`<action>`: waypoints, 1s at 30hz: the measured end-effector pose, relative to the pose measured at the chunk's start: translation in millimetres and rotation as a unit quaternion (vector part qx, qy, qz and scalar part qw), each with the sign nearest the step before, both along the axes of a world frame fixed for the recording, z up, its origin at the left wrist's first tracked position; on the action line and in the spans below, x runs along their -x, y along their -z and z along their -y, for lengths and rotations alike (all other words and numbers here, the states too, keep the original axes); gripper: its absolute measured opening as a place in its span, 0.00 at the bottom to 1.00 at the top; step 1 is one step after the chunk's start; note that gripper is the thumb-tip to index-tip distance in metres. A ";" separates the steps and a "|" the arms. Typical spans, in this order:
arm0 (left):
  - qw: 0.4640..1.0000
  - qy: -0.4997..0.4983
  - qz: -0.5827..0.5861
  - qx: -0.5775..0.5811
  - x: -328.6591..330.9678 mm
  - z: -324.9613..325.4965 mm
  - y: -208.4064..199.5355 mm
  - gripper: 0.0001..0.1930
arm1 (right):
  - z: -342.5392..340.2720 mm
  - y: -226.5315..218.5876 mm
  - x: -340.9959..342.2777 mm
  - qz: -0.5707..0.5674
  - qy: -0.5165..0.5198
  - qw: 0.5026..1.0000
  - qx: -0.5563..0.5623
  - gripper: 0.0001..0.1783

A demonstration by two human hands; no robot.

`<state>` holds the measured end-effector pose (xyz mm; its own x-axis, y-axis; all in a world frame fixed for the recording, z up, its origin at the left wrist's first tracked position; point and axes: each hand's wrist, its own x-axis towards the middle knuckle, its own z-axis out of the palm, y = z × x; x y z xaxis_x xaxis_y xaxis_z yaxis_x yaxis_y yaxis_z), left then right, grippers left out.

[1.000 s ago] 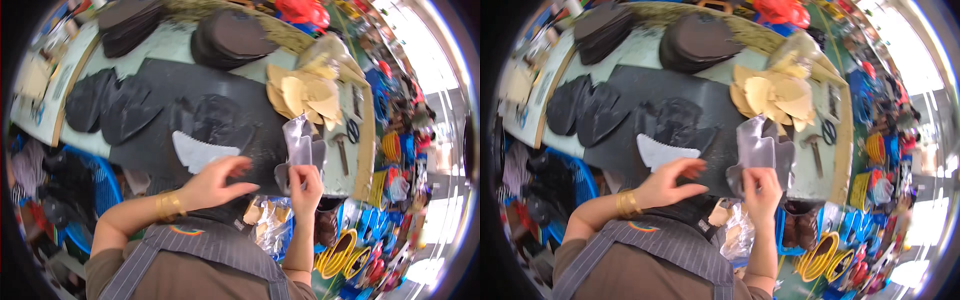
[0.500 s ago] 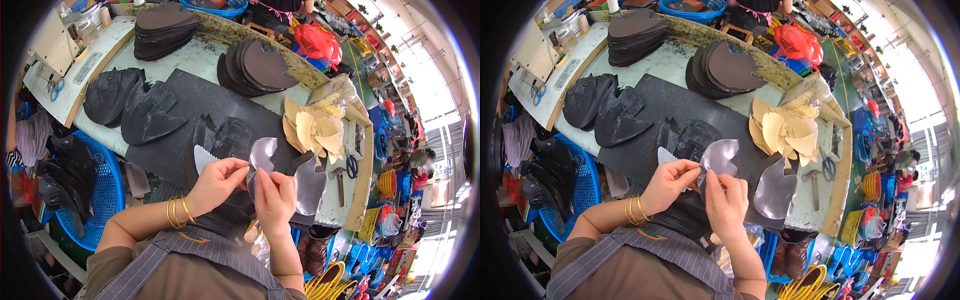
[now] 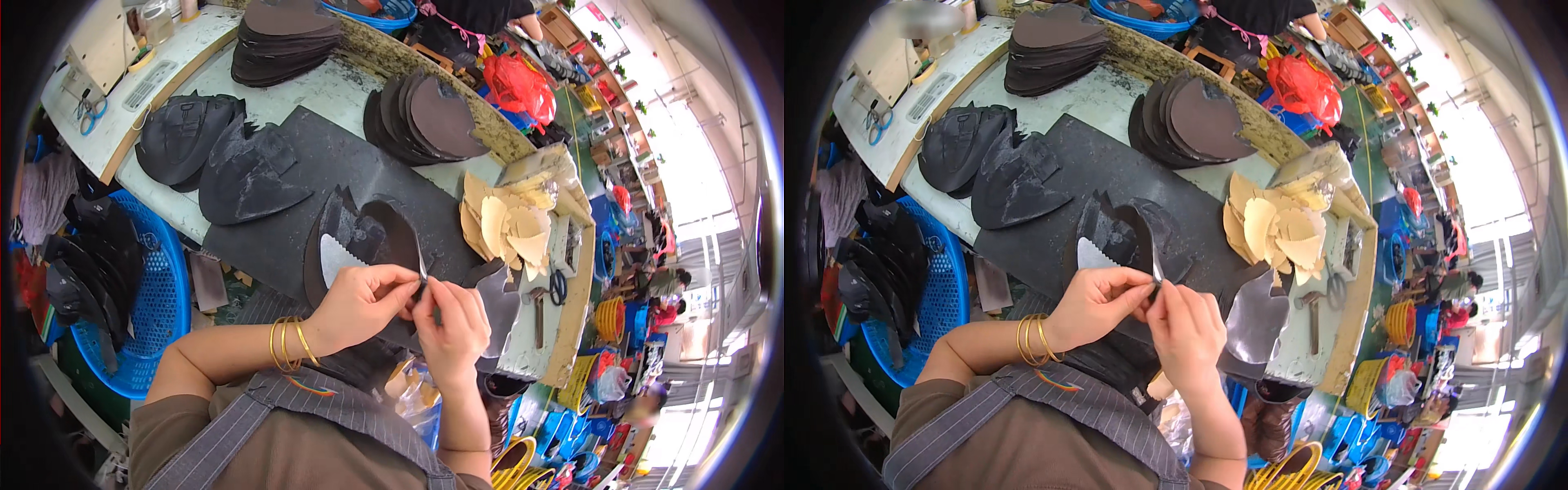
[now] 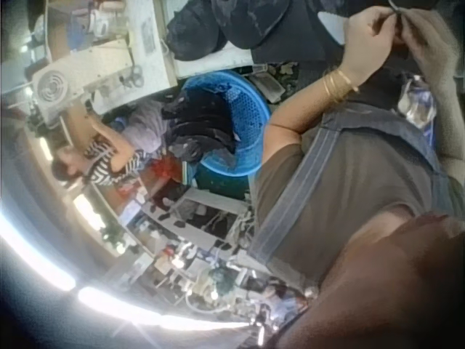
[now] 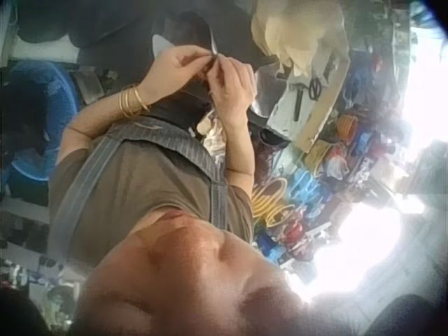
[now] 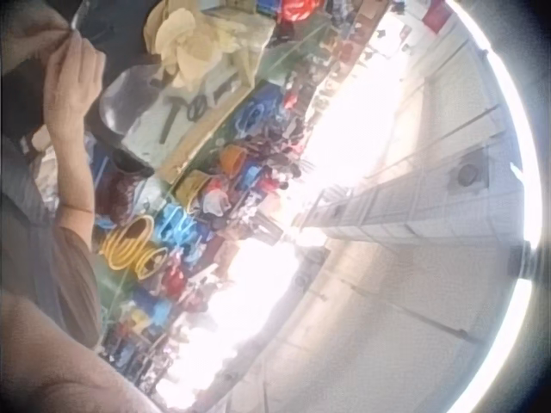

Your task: The person applies and presses white lining strips onto black leather shoe upper components by hand.

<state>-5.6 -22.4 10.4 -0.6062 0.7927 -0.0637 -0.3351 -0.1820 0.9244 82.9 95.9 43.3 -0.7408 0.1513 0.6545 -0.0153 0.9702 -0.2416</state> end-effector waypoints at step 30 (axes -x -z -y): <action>0.976 0.095 0.171 0.091 32.1 3.5 -4.3 0.14 | -14.8 82.9 -291.0 -0.048 0.621 0.747 -0.234 0.13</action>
